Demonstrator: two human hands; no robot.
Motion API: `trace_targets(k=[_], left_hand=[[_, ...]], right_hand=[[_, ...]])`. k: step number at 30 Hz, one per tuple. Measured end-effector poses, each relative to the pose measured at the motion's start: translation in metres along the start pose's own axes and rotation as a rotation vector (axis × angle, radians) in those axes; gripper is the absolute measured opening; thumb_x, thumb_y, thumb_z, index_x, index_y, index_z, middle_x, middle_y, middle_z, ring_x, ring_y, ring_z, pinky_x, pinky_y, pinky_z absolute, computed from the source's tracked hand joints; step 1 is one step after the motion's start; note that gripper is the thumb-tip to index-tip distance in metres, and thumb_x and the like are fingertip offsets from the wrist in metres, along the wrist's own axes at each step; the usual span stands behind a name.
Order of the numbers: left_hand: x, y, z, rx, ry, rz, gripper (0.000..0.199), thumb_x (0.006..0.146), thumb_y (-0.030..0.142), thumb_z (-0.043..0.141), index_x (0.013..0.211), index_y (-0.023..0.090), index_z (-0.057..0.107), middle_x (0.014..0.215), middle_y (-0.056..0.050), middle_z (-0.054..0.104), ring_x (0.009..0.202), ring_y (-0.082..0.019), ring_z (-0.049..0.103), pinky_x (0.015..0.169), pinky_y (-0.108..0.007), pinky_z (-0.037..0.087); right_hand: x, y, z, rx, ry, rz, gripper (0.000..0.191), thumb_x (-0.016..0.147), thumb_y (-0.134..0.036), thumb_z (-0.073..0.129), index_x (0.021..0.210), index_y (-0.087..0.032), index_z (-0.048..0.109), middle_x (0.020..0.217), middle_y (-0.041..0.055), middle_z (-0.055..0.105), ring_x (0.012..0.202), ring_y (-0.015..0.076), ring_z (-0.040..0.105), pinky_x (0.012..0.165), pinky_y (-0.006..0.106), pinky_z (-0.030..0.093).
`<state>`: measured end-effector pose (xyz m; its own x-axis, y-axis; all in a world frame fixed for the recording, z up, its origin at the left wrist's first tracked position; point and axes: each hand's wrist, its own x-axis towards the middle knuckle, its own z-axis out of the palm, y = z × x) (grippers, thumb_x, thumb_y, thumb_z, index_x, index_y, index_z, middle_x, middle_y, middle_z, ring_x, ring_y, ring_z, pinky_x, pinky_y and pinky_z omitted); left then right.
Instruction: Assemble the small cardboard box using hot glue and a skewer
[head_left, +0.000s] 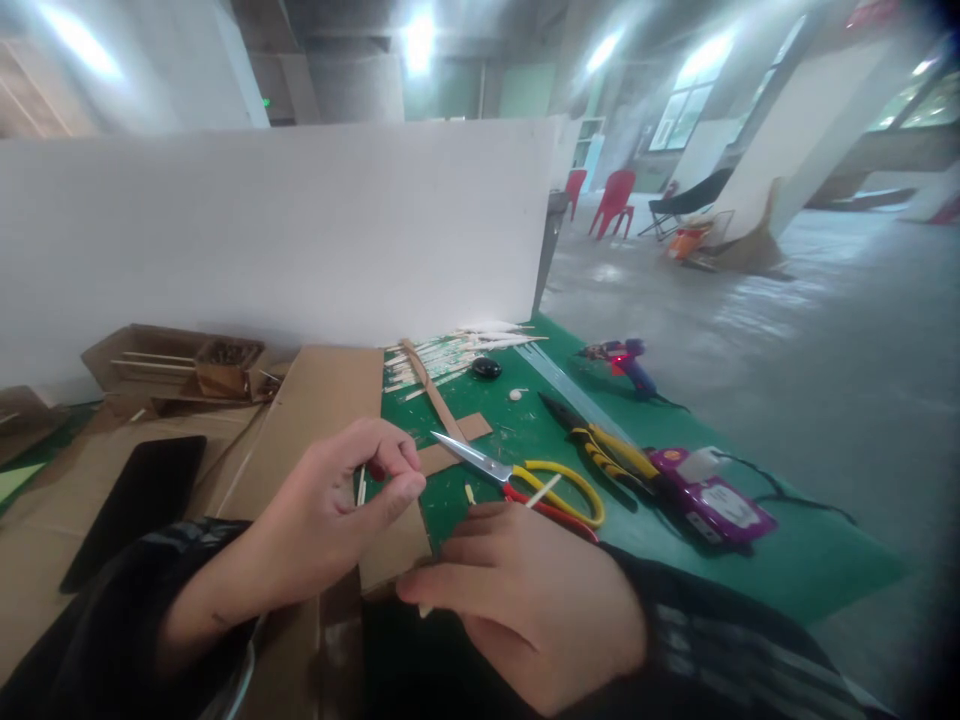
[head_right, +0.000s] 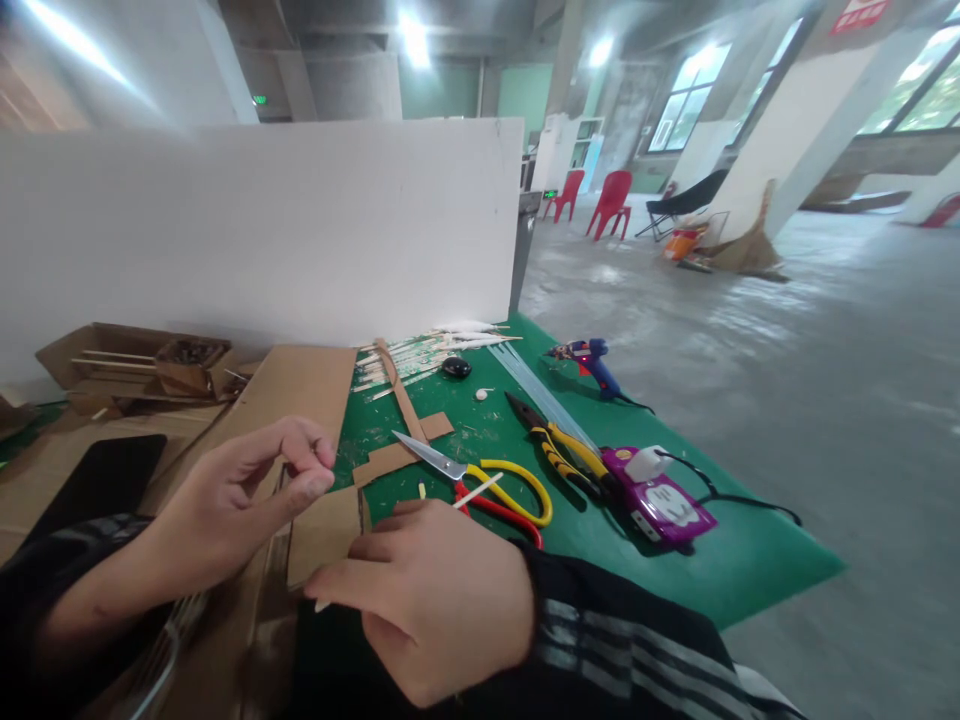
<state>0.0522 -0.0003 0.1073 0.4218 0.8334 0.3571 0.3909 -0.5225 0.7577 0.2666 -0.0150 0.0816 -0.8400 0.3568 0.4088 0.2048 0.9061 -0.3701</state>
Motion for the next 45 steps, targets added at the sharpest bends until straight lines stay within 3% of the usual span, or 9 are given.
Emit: trace_targets(k=[6,15,23,28,34,40,45], left_hand=[[-0.004,0.001,-0.002,-0.07,-0.057,0.007,0.018,0.095,0.017,0.056,0.08,0.021,0.048,0.091,0.002,0.058,0.085,-0.013,0.055,0.077,-0.024,0.044],[-0.008,0.008,-0.003,-0.134,-0.164,0.06,0.015,0.094,0.012,0.057,0.084,0.022,0.051,0.093,0.001,0.058,0.084,-0.012,0.055,0.079,-0.023,0.044],[-0.009,0.023,-0.01,-0.161,-0.202,0.05,0.018,0.088,0.008,0.061,0.078,0.021,0.054,0.088,-0.001,0.062,0.079,-0.014,0.059,0.073,-0.025,0.048],[-0.009,0.028,-0.018,-0.183,-0.286,0.083,0.021,0.085,0.004,0.062,0.076,0.02,0.054,0.085,-0.003,0.062,0.076,-0.015,0.06,0.069,-0.026,0.048],[-0.012,0.027,-0.025,-0.202,-0.376,0.112,0.025,0.081,0.0,0.062,0.076,0.022,0.052,0.082,0.0,0.063,0.076,-0.015,0.061,0.069,-0.027,0.049],[-0.014,0.031,-0.02,-0.153,-0.495,0.126,0.028,0.075,-0.001,0.067,0.074,0.022,0.052,0.081,0.002,0.067,0.073,-0.014,0.063,0.076,-0.029,0.051],[-0.007,0.034,-0.014,-0.055,-0.463,0.177,0.024,0.077,0.001,0.069,0.074,0.022,0.058,0.084,0.001,0.069,0.075,-0.013,0.064,0.07,-0.022,0.051]], right_hand=[[-0.002,0.012,0.017,-0.337,-0.013,0.079,0.031,0.083,-0.017,0.056,0.114,-0.02,0.062,0.079,-0.0002,0.065,0.067,0.0173,0.054,0.063,0.033,0.034],[-0.004,0.019,0.019,-0.467,-0.011,0.19,0.02,0.086,-0.017,0.058,0.105,-0.019,0.06,0.078,-0.0004,0.062,0.069,0.0176,0.051,0.065,0.034,0.03],[-0.002,0.023,0.017,-0.483,-0.018,0.281,0.028,0.085,-0.013,0.059,0.112,-0.019,0.061,0.086,0.0015,0.066,0.077,0.0184,0.055,0.071,0.034,0.033],[-0.005,0.027,0.017,-0.471,-0.002,0.321,0.038,0.086,-0.012,0.058,0.123,-0.019,0.059,0.093,0.0018,0.069,0.09,0.0217,0.059,0.078,0.036,0.035],[-0.008,0.031,0.018,-0.461,0.019,0.375,0.035,0.089,-0.009,0.053,0.122,-0.019,0.06,0.099,0.0038,0.07,0.098,0.0233,0.061,0.08,0.037,0.038],[-0.005,0.03,0.018,-0.462,-0.01,0.419,0.035,0.088,-0.009,0.054,0.121,-0.02,0.06,0.103,0.0058,0.07,0.101,0.0232,0.062,0.081,0.037,0.039],[0.002,0.024,0.012,-0.463,-0.033,0.388,0.035,0.088,-0.009,0.055,0.121,-0.021,0.058,0.104,0.0038,0.07,0.101,0.0222,0.062,0.08,0.036,0.039]])
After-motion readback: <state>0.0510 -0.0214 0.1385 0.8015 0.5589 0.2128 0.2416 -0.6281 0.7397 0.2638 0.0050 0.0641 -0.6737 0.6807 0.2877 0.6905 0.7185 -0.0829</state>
